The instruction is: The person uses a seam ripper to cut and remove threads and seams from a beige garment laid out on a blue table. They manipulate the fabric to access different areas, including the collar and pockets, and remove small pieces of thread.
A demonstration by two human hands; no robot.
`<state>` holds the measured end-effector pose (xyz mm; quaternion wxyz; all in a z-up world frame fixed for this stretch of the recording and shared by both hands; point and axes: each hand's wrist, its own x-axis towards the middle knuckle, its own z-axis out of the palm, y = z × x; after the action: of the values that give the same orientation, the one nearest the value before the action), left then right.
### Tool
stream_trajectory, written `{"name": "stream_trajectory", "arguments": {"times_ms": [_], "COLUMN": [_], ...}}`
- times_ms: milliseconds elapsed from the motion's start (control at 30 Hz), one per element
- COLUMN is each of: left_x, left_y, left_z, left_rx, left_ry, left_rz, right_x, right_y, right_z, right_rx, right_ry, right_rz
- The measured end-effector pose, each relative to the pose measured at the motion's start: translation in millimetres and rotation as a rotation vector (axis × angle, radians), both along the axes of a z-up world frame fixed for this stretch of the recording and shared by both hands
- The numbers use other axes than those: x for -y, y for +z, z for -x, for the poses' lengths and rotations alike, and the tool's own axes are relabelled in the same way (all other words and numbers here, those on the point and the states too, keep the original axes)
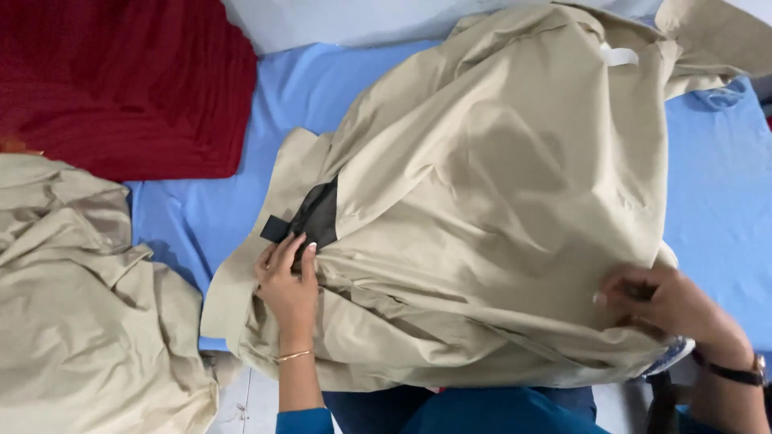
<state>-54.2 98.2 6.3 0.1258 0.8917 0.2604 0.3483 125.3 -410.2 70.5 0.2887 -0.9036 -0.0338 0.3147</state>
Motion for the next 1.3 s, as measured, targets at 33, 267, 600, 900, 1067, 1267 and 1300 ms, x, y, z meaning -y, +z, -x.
{"name": "stream_trajectory", "arguments": {"times_ms": [33, 267, 600, 900, 1067, 1267, 1300], "left_x": [-3.6, -33.4, -24.5, 31.6, 34.7, 52.0, 56.9], "left_y": [-4.0, -26.3, 65.3, 29.6, 20.9, 27.0, 23.9], "left_z": [-2.6, -10.4, -23.2, -6.4, -1.9, -2.5, -1.1], "left_rx": [0.003, -0.015, 0.293, -0.002, -0.364, -0.075, 0.018], "left_ry": [-0.009, 0.236, -0.097, -0.071, 0.059, 0.003, -0.008], "left_rz": [-0.001, 0.134, 0.532, -0.031, -0.002, -0.049, -0.201], "right_x": [-1.8, -4.0, 122.0, 69.7, 36.4, 37.4, 37.7], "right_y": [3.5, -12.4, -119.1, -79.2, -51.5, -53.9, -54.4], "right_z": [-5.6, -52.5, -105.8, -54.1, -34.5, -35.2, -35.2], "right_rx": [0.003, 0.539, 0.398, 0.451, 0.398, 0.419, 0.418], "right_ry": [-0.009, -0.212, -0.474, -0.553, -0.57, -0.576, -0.581], "right_rz": [-0.001, 0.177, -0.672, -0.351, -0.255, -0.272, -0.293]}}
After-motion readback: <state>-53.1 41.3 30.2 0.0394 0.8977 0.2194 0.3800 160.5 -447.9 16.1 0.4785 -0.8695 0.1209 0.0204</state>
